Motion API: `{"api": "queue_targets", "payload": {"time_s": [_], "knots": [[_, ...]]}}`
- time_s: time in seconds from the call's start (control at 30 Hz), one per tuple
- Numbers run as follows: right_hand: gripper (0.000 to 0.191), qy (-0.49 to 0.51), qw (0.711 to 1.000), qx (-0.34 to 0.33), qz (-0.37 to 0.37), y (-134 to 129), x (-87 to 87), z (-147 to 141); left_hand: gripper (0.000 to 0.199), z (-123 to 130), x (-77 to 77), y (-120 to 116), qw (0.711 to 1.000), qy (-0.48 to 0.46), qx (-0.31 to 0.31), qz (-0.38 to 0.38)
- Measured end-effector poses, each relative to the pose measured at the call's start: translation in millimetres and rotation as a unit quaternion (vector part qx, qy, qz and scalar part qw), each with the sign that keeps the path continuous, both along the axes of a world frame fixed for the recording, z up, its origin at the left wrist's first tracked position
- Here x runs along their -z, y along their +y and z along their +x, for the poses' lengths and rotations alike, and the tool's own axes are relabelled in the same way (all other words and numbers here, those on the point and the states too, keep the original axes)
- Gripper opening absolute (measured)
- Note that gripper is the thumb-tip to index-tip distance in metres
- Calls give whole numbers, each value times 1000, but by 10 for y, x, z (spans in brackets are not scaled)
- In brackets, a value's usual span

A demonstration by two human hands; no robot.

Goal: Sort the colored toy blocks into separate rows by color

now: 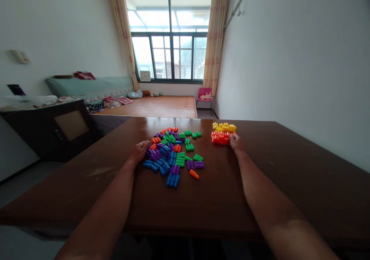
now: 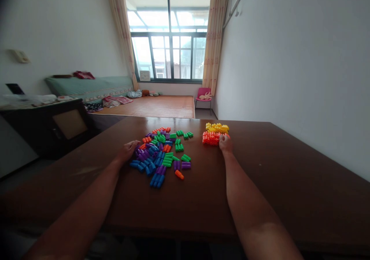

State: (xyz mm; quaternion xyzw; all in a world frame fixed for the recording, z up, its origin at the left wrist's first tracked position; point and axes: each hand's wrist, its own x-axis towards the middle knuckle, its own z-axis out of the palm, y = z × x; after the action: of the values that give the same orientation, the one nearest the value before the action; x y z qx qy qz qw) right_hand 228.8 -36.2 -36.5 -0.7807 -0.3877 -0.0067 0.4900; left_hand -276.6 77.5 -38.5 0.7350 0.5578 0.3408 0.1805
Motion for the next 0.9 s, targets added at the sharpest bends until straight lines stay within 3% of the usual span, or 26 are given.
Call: {"api": "queue_targets", "payload": {"time_s": [0.1, 0.2, 0.27, 0.33, 0.4, 0.47, 0.53, 0.6, 0.67, 0.77, 0.9], "knots": [[32, 5, 1000, -14, -7, -19, -3, -4, 56, 17, -14, -35, 1000, -6, 6, 14], [36, -19, 999, 27, -18, -63, -67, -39, 54, 40, -31, -75, 1000, 6, 8, 22], [39, -69, 997, 28, 24, -88, -156, -179, 53, 57, -37, -95, 1000, 11, 7, 27], [38, -117, 989, -56, 73, -96, -256, -469, 51, 72, -36, -108, 999, 15, 6, 34], [34, -147, 963, -212, 77, -75, -325, -887, 49, 82, -30, -118, 999, 15, 1, 37], [29, -183, 908, -373, 46, -16, -348, -1340, 49, 87, -25, -125, 999, 4, -1, 36], [28, -244, 842, -480, 18, 82, -344, -1720, 50, 86, -21, -130, 999, -17, 2, 34], [30, -296, 797, -526, -13, 208, -344, -1963, 50, 82, -19, -133, 999, -39, 5, 29], [31, -318, 774, -544, -58, 340, -363, -2073, 50, 79, -19, -133, 998, -54, 8, 25], [26, -316, 762, -553, -117, 481, -420, -2093, 49, 80, -23, -132, 998, -63, 5, 24], [15, -303, 767, -547, -145, 492, -506, -2049, 48, 89, -44, -132, 997, -70, 10, 21]]}}
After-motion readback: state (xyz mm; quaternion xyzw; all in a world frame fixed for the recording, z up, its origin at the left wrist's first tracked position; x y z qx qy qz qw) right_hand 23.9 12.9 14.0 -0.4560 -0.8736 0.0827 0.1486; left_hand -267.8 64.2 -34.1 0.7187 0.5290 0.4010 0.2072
